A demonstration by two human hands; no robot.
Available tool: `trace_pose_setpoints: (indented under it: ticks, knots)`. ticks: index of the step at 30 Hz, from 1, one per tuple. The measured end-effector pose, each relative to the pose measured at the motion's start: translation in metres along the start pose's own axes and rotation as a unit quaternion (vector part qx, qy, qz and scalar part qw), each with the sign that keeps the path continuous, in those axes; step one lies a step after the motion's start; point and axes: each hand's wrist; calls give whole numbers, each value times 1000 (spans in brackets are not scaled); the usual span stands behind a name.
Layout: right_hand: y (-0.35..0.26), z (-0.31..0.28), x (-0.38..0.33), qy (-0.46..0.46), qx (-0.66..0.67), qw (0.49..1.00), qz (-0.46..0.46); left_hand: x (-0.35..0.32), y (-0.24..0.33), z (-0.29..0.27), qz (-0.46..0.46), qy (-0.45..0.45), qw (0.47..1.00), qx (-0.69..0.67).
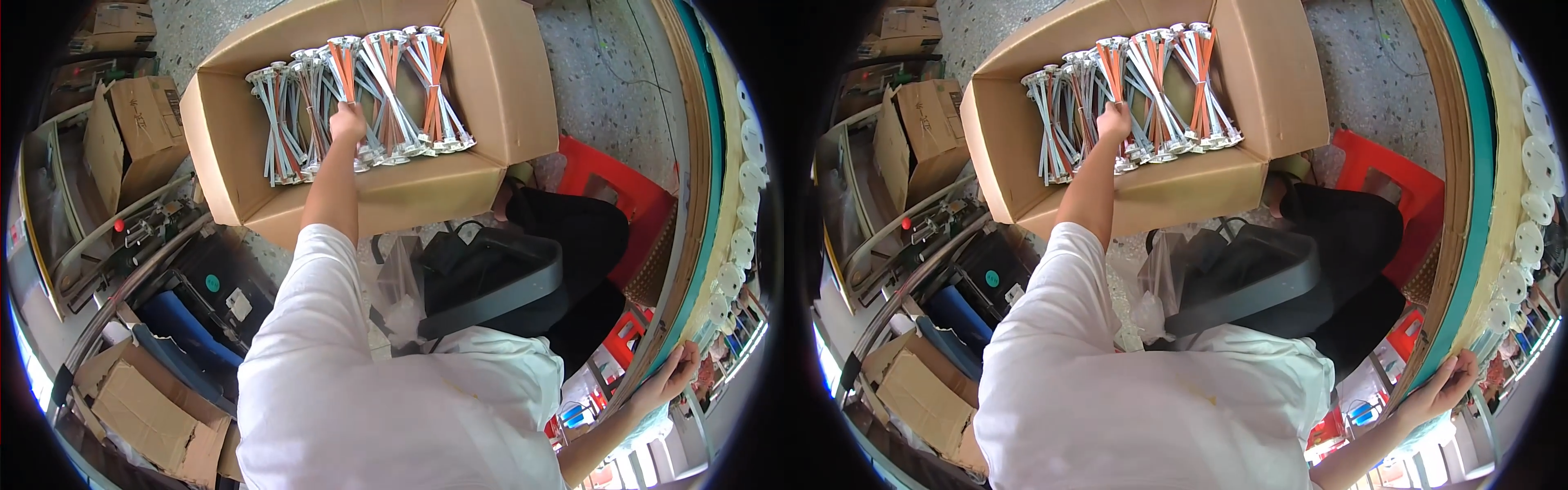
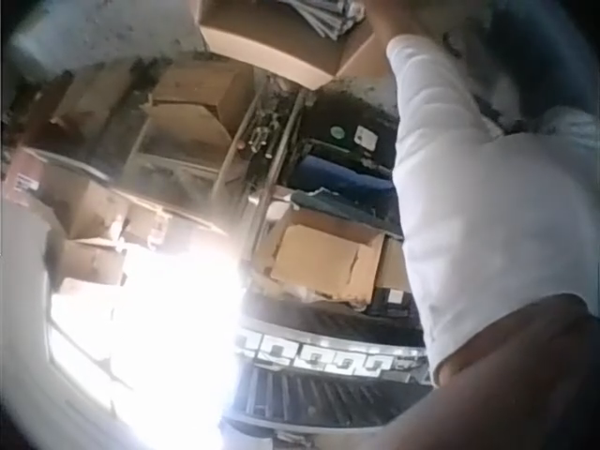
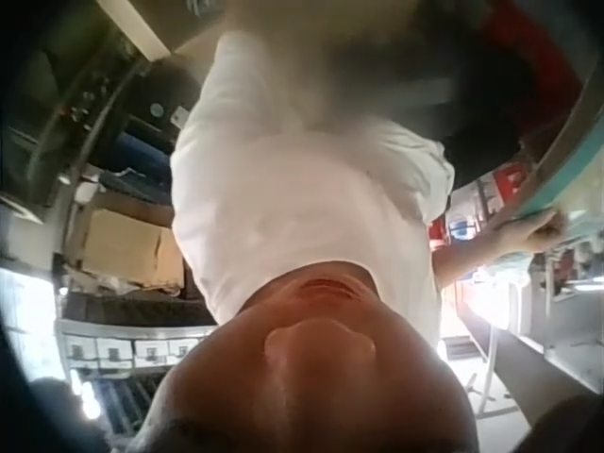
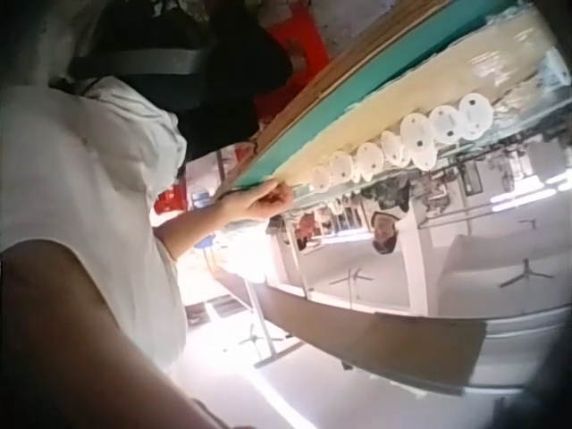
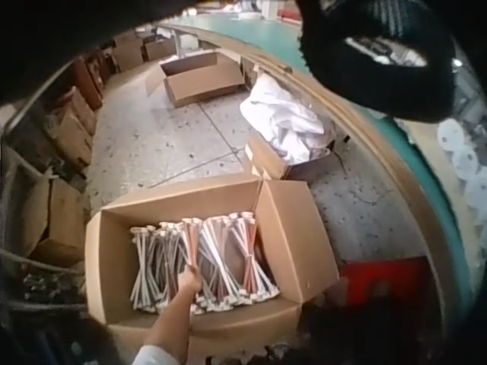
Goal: The person is picking up LED light strips attached to plastic bases, gathering them into bundles, and securing each bundle with a plastic tie.
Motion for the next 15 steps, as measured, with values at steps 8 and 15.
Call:
trace_pose_setpoints:
  ticks: [8,15]
  knots:
    - [7,1,4,-5,-39,999,-13,-62,28,-34,-60,-10,980,188]
    - [-14,3,-9,15,13,998,53,-59,50,-6,-115,-34,966,227]
Point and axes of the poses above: each hand's wrist, its own x-axis towards the middle knuckle, its own z-axis out of the palm, y = z × x, and after that the axes turned 6 degrees about -x, right-handed
